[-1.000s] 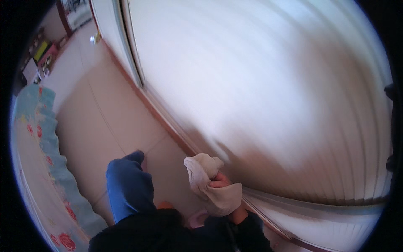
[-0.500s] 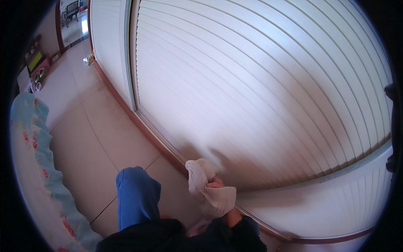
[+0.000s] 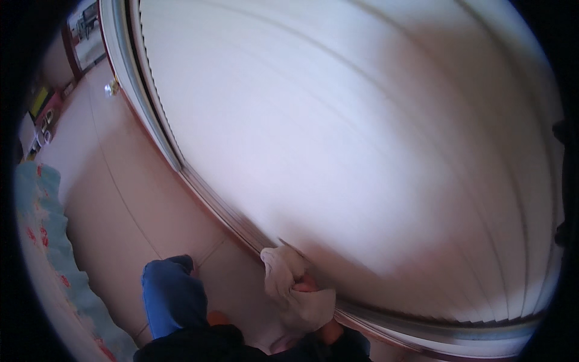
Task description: The person moves a wooden chair to access a wardrobe and wipes the wardrobe doors with a cloth. The person cleans the upper and lower sections of the wardrobe doors in a bedroom.
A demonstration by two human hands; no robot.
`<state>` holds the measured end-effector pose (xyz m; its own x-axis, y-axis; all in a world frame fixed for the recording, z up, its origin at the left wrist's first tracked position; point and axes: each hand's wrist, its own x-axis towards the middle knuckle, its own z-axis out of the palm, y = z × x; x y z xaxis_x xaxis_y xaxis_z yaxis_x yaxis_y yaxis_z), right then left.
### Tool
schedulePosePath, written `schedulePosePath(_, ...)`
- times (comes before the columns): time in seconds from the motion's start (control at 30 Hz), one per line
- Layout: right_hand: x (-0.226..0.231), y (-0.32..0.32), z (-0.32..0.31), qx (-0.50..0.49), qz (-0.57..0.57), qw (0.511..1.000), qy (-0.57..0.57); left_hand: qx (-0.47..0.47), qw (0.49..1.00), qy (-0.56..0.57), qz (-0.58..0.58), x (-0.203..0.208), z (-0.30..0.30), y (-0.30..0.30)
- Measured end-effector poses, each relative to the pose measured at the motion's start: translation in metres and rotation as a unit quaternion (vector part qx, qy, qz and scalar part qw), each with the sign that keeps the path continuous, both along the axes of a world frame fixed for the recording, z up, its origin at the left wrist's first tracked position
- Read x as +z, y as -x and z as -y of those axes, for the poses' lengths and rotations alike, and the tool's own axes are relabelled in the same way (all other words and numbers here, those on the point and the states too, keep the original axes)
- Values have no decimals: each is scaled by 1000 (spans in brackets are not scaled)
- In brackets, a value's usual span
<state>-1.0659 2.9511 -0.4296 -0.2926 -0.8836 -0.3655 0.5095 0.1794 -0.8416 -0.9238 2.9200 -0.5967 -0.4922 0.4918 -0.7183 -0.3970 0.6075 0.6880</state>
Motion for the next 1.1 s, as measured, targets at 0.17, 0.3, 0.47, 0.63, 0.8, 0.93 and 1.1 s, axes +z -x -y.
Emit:
schedulePosePath(0.17,0,-2,-4,-7,55,998,27,-25,1000,11,-5,-1,9,2)
schedulePosePath(0.3,-11,-7,-14,-27,29,999,27,-53,998,21,-12,-6,17,5)
schedulePosePath(0.47,-38,-7,-20,19,-185,983,6,-76,997,21,-19,-13,32,17)
schedulePosePath(0.63,-46,-4,-26,-72,-61,991,93,-87,995,19,-38,-25,35,17)
schedulePosePath(0.8,-13,-10,-26,-26,-214,971,107,-107,990,-43,-79,-7,42,7)
schedulePosePath(0.93,39,-30,-35,-62,-455,877,138,69,991,-56,-99,71,60,16)
schedulePosePath(1.1,106,-36,-74,-159,-608,777,31,112,931,-130,-321,199,91,33)
